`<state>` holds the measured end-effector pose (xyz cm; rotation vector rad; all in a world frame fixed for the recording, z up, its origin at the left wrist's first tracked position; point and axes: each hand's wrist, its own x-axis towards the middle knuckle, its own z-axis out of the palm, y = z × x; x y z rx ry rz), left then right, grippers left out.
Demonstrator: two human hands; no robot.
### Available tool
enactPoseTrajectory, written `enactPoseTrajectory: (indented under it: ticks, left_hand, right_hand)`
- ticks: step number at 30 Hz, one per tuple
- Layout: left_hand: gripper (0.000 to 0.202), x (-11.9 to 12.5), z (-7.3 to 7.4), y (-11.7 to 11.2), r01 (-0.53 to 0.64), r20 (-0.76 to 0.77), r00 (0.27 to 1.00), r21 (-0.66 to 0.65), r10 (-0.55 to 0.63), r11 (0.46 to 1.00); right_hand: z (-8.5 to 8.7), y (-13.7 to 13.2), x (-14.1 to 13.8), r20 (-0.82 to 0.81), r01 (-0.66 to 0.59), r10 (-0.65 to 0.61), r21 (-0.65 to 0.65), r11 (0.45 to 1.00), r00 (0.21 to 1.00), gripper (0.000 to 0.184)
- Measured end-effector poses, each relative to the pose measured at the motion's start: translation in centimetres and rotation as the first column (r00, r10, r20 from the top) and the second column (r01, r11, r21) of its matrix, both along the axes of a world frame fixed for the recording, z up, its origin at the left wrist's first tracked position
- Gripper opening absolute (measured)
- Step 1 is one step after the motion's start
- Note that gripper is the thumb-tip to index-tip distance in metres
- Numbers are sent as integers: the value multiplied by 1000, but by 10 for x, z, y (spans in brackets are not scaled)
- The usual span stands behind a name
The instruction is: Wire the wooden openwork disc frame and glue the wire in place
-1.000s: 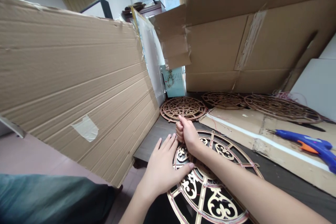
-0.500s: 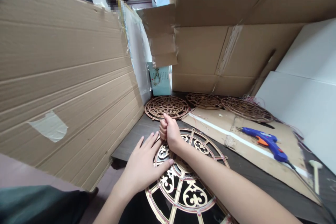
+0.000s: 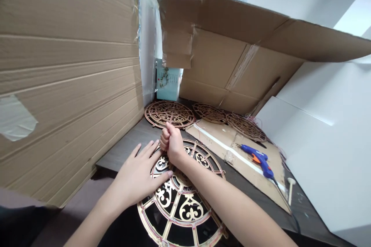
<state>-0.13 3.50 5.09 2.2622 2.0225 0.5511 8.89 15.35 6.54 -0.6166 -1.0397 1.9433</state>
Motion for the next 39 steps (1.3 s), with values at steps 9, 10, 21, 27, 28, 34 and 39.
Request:
enactPoseTrajectory:
  ticks: [9,10,21,27,28,34,39]
  left_hand:
    - [78,1,0,0,-8,55,998,30,6,1000]
    - [78,1,0,0,-8,59,998,32,6,999]
    - [79,1,-2,0,-6,70,998,39,3,999]
    - [83,1,1,1,-5,59,998,-5,6,1000]
    - [83,1,2,1,-6,52,999,-14,7,1000]
    - [86,0,1,3,16,30,999,-22,-15,1000]
    - [86,-2,0,4,29,45,999,-34,-27,999]
  right_hand:
    - [4,-1,2,4,84,-84,-36,996,996,55]
    - [3,-1,3,2,94,-94,-34,995,996,54]
    - [6,-4,-1,136,-26,26,-3,1000,990,54]
    - [16,12,0,286,-185,216,-131,974,934,49]
    - [18,15,2,297,-196,236,-158,968,925,48]
    - [20,22,3,291,-185,253,-243,952,923,47]
    - [17,13,6,224,-104,149,-200,974,963,48]
